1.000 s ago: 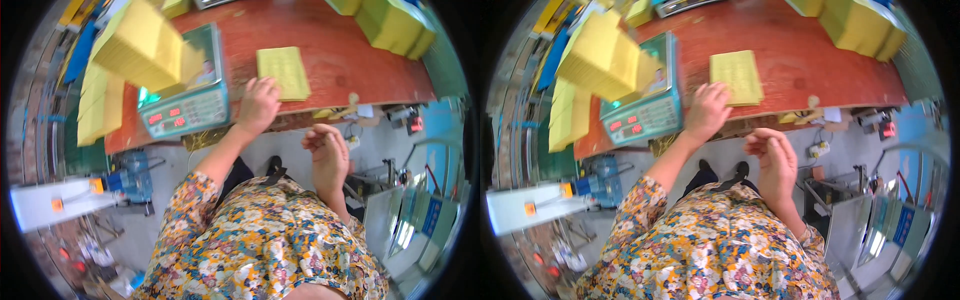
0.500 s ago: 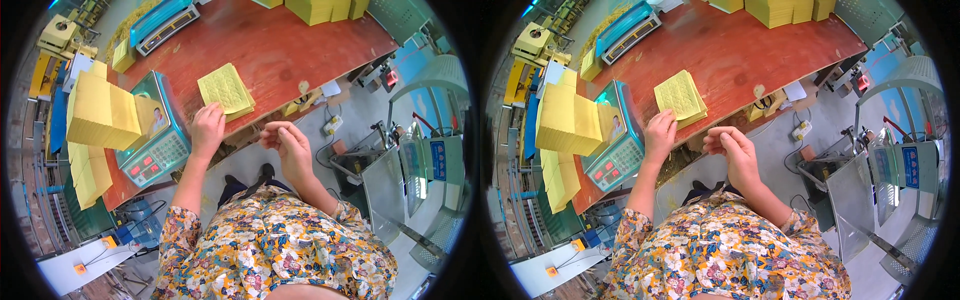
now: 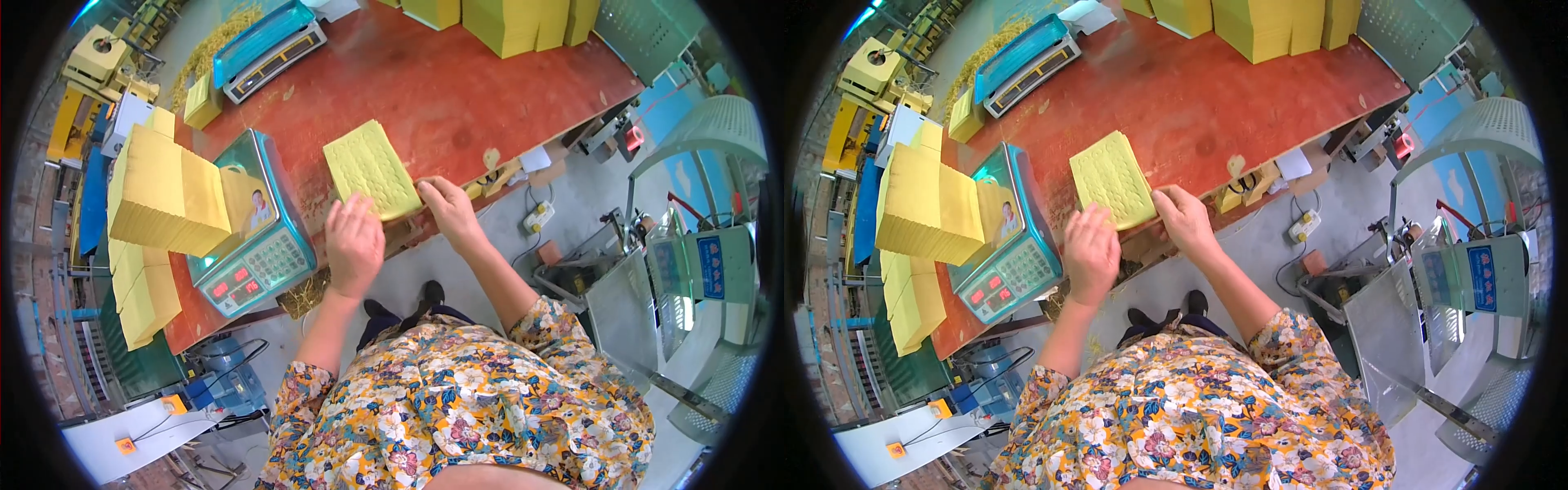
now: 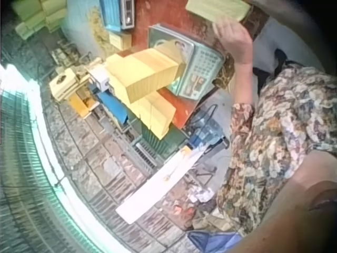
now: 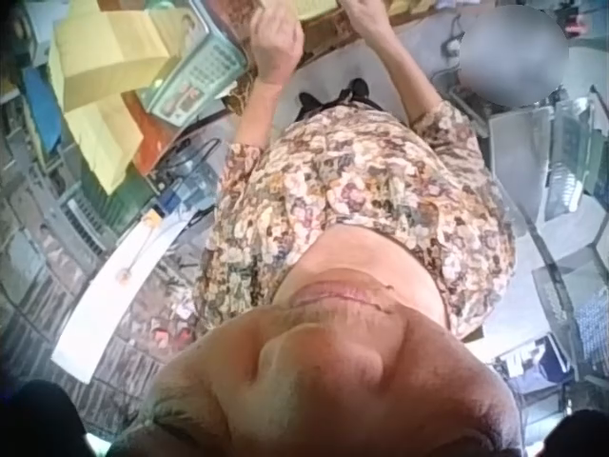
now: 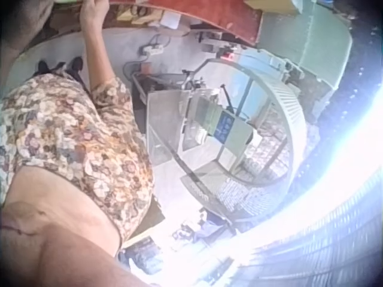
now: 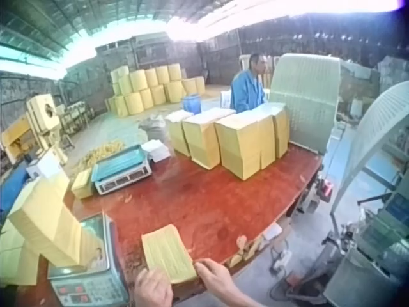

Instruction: Stacking and weighing embossed yellow paper products at a factory workstation and placing them on a conveyor.

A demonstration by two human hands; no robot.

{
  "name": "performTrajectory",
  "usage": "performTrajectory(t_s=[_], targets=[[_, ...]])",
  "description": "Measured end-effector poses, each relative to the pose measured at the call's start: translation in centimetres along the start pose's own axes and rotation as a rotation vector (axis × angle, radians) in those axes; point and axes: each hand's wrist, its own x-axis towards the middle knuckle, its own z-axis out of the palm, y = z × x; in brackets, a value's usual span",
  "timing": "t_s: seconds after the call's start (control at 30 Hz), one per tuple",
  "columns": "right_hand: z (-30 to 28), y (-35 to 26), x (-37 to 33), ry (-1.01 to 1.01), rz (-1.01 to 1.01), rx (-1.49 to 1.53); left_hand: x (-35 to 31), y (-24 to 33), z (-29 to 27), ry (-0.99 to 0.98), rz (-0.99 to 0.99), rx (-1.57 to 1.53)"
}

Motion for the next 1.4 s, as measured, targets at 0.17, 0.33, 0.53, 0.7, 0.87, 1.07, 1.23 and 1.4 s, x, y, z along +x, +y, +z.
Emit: performTrajectory(t_s=[0.17,0.33,0.53,0.7,0.87,1.07,1.23,1.4], targets=[[0.5,0.5,-0.1,-0.011,0.041,-0.156,-1.0,1.3,-0.3,-0.017,-0.007,-0.049],[3.2,-2.6,-5.0,-0.086,-0.056,0.01,-4.9,-1.0,-2.5,0.218,-0.937,-0.93],[7.3,-7.0,-9.1,-0.238,-0.143,0.064,-5.2,-1.9,-11.5,0.279,-1.013,-1.271],[14.5,-12.1,-7.5,-0.379,-0.47,-0.137,-4.9,-5.6,-22.4,0.391,-0.899,-1.11],[26.0,-20.0,-2.8,-0.4,-0.837,-0.271,1.9,-15.4,-33.0,0.539,-0.716,-0.803],[37.8,-22.5,2.4,-0.437,-0.719,-0.085,5.5,-31.7,-36.8,0.256,-0.697,-0.834],[38.7,-20.1,5.4,-0.279,-0.689,-0.288,5.8,-36.2,-33.3,0.017,-0.754,-0.832],[39.1,-19.3,4.9,-0.17,-0.746,-0.309,5.6,-36.8,-31.8,0.015,-0.721,-0.898]])
